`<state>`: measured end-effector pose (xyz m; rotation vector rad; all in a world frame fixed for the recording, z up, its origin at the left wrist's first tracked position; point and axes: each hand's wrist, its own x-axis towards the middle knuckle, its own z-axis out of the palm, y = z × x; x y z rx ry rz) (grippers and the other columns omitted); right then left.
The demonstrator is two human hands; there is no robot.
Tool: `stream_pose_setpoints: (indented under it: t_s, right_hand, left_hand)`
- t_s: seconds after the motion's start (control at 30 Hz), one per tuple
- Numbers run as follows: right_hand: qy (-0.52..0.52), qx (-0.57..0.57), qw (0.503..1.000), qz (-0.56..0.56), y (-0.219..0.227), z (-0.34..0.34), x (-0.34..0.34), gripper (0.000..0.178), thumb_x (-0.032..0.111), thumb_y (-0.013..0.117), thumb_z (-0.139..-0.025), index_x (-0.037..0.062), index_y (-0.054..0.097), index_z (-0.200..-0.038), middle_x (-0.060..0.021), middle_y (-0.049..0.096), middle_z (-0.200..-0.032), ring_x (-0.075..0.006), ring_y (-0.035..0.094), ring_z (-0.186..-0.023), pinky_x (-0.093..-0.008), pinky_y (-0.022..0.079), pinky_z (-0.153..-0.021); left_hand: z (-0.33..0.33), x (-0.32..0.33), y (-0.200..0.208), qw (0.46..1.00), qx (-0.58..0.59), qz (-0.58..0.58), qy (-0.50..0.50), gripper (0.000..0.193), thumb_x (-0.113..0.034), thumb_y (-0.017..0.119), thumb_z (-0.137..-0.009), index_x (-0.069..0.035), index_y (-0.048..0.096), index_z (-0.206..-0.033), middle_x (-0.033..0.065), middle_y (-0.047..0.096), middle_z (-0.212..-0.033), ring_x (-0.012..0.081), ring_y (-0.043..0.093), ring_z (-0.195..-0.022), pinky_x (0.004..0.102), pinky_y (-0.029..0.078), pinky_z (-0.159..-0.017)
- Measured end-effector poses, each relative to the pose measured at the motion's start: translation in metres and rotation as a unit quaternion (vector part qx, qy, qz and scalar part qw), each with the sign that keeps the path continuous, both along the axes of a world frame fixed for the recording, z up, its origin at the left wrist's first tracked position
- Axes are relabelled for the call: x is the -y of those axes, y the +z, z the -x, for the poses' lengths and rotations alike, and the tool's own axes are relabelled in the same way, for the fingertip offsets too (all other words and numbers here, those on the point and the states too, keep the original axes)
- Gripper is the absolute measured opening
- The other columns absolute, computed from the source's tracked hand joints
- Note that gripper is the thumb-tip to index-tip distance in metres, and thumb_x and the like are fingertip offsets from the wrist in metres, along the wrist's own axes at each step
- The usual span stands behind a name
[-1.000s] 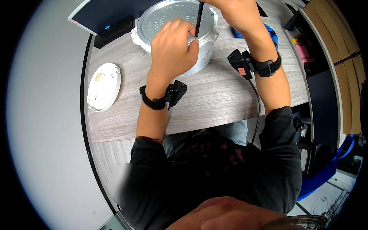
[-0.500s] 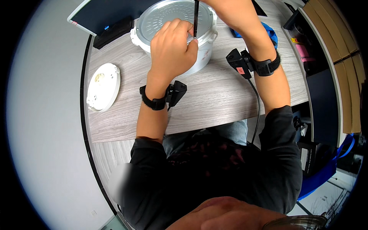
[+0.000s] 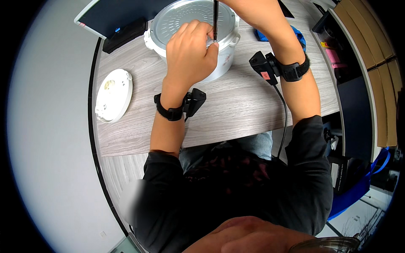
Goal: The person wipes the exterior of a white rice cooker with a blue cloth, then uses a screwdriver to remove screws from the lid and body. The lid is detached and set aside, and the person continues unscrewing components from the main unit.
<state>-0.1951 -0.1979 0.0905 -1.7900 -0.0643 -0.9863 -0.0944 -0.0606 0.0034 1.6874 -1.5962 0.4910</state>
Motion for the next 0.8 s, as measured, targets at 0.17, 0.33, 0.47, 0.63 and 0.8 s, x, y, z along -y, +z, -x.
stream_pose_setpoints:
  t_s: [0.17,0.33,0.47,0.63,0.8]
  right_hand:
    - [0.106,0.066,0.989,-0.081,-0.003,0.0,0.009,0.04,0.001,0.075,-0.087,0.0014,0.058,-0.123,0.0031,0.059,-0.097,-0.0033,0.054,-0.08,-0.0198,0.047,-0.07]
    - [-0.018,-0.024,0.995,0.093,0.001,0.006,0.003,0.039,-0.003,0.071,-0.089,0.0011,0.058,-0.125,0.0022,0.061,-0.098,-0.0047,0.058,-0.084,-0.0214,0.05,-0.074]
    - [0.023,-0.04,0.998,0.033,0.008,0.008,0.004,0.04,0.002,0.073,-0.089,-0.0001,0.056,-0.125,0.0007,0.06,-0.1,-0.0053,0.057,-0.086,-0.0212,0.049,-0.075]
    - [0.116,0.032,0.988,-0.101,0.006,0.002,-0.003,0.042,0.006,0.077,-0.087,-0.0009,0.057,-0.123,0.0006,0.059,-0.098,-0.0052,0.055,-0.083,-0.0205,0.048,-0.073]
    - [-0.044,-0.069,0.994,0.068,0.012,0.005,-0.004,0.041,-0.003,0.07,-0.089,-0.0008,0.055,-0.128,-0.0005,0.063,-0.099,-0.0076,0.06,-0.088,-0.023,0.051,-0.08]
  left_hand:
    - [0.001,0.002,0.001,1.0,-0.005,-0.008,-0.002,0.016,-0.009,0.071,-0.077,-0.004,0.059,-0.087,0.0062,0.057,-0.08,0.0253,0.057,-0.078,0.0369,0.045,-0.068]
    - [0.0,0.0,0.0,1.0,-0.006,-0.009,0.004,0.016,-0.01,0.071,-0.077,-0.004,0.059,-0.087,0.0064,0.057,-0.08,0.026,0.057,-0.078,0.0377,0.045,-0.068]
    - [0.001,0.0,0.002,1.0,-0.01,-0.011,0.001,0.017,-0.01,0.071,-0.077,-0.004,0.059,-0.087,0.0066,0.057,-0.081,0.0265,0.057,-0.078,0.0379,0.045,-0.068]
    - [0.001,0.001,0.0,1.0,-0.014,-0.014,0.004,0.017,-0.01,0.071,-0.077,-0.004,0.06,-0.088,0.0068,0.058,-0.081,0.0267,0.057,-0.079,0.0381,0.045,-0.069]
    - [0.002,0.0,0.002,1.0,-0.018,-0.012,0.012,0.016,-0.01,0.071,-0.077,-0.004,0.06,-0.087,0.0067,0.057,-0.081,0.0268,0.057,-0.079,0.0383,0.046,-0.069]
